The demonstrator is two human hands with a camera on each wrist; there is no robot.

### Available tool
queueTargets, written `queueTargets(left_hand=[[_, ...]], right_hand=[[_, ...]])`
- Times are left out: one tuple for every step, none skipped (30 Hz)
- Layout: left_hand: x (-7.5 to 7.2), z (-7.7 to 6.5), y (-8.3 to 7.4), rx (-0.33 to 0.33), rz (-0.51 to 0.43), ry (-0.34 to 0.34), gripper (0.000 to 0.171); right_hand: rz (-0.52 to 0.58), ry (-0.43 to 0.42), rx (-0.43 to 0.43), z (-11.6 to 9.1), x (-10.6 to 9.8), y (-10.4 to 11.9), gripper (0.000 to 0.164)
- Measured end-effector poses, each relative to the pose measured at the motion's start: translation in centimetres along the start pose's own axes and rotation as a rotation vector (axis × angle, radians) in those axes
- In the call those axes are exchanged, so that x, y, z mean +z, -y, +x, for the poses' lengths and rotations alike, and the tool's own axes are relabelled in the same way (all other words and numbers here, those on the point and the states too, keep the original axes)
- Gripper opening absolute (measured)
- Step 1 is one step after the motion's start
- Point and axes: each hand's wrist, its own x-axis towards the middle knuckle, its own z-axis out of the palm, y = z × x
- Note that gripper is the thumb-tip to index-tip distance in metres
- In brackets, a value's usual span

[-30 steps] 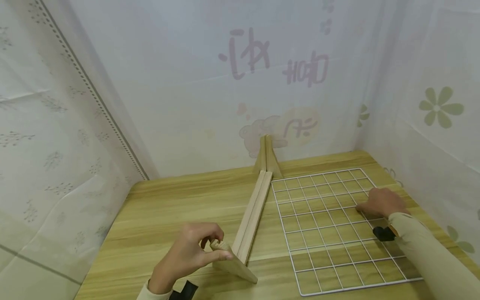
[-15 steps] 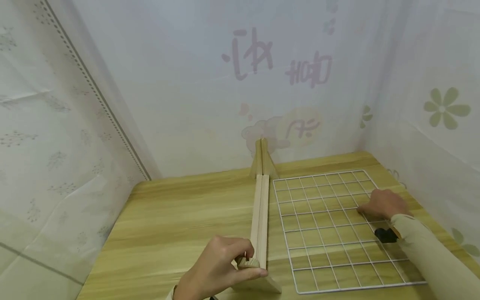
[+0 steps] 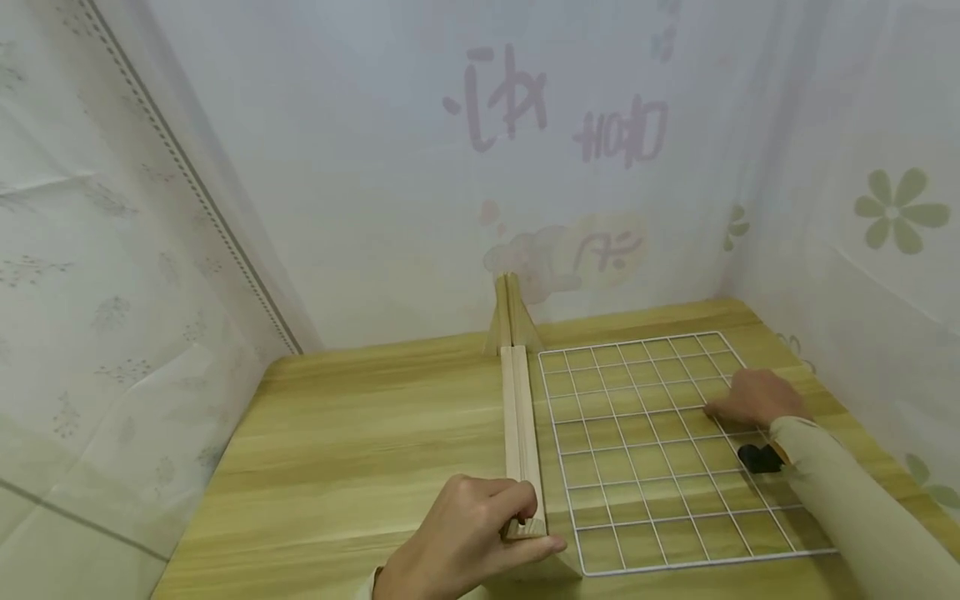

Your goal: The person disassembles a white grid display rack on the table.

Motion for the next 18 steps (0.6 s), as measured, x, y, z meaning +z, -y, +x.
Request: queueTargets(left_hand=[[0.0, 0.1, 0.0, 0.000, 0.007, -0.002, 0.045], [0.1, 0.1, -0.1, -0.002, 0.014, -0.001, 0.045], [0.1, 0.2, -0.1, -0.003, 0.016, -0.001, 0.045], [0.2, 0.2, -0.2, -0.003, 0.020, -0.001, 0.045], [0.3, 0.3, -0.3, -0.003, 0.025, -0.001, 0.045], [0.3, 0.3, -0.3, -0.003, 0.032, -0.002, 0.045], [0.4, 0.4, -0.4, -0.008, 0.037, -0.002, 0.045], [0.4, 0.4, -0.4, -0.012, 0.043, -0.002, 0.045], [0.4, 0.4, -0.4, -0.017, 0.047, -0.002, 0.045], [0.4, 0.4, -0.5, -0.021, 0.054, -0.003, 0.044], [0.5, 0.4, -0.5, -0.023, 0.058, -0.002, 0.044], [0.5, 0.4, -0.5, -0.025, 0.060, 0.000, 0.044], [0.5, 0.4, -0.6, -0.028, 0.060, 0.002, 0.043], [0.5, 0.4, -0.6, -0.030, 0.060, 0.003, 0.043], [0.6, 0.4, -0.6, -0.032, 0.060, 0.002, 0.043], [0.6, 0.4, -0.6, -0.033, 0.056, -0.001, 0.043], [0.6, 0.4, -0.6, -0.034, 0.053, -0.005, 0.043], [0.6, 0.3, -0.6, -0.037, 0.046, -0.007, 0.043]], right_hand=[[0.001, -0.004, 0.000, 0.1, 0.0, 0.0, 0.050], [-0.002, -0.006, 0.002, 0.2, 0.0, 0.0, 0.050], [-0.007, -0.003, 0.008, 0.3, 0.0, -0.1, 0.050], [-0.010, 0.001, 0.017, 0.3, 0.0, -0.1, 0.051], [-0.011, 0.005, 0.025, 0.4, -0.1, -0.2, 0.051], [-0.012, 0.006, 0.030, 0.5, -0.1, -0.2, 0.051], [-0.012, 0.005, 0.033, 0.6, -0.2, -0.2, 0.050], [-0.012, 0.005, 0.038, 0.7, -0.3, -0.1, 0.050], [-0.012, 0.004, 0.038, 0.8, -0.3, 0.0, 0.051], [-0.007, 0.005, 0.036, 0.9, -0.4, 0.2, 0.051], [-0.005, 0.006, 0.036, 1.0, -0.4, 0.3, 0.051], [-0.004, 0.007, 0.036, 1.1, -0.4, 0.3, 0.051], [-0.004, 0.011, 0.039, 1.2, -0.4, 0.4, 0.051], [-0.004, 0.011, 0.042, 1.2, -0.5, 0.5, 0.052], [-0.005, 0.012, 0.043, 1.2, -0.5, 0.6, 0.051], [-0.005, 0.013, 0.049, 1.1, -0.5, 0.6, 0.052], [-0.006, 0.013, 0.056, 1.1, -0.5, 0.7, 0.052], [-0.006, 0.013, 0.061, 1.1, -0.5, 0.7, 0.052]])
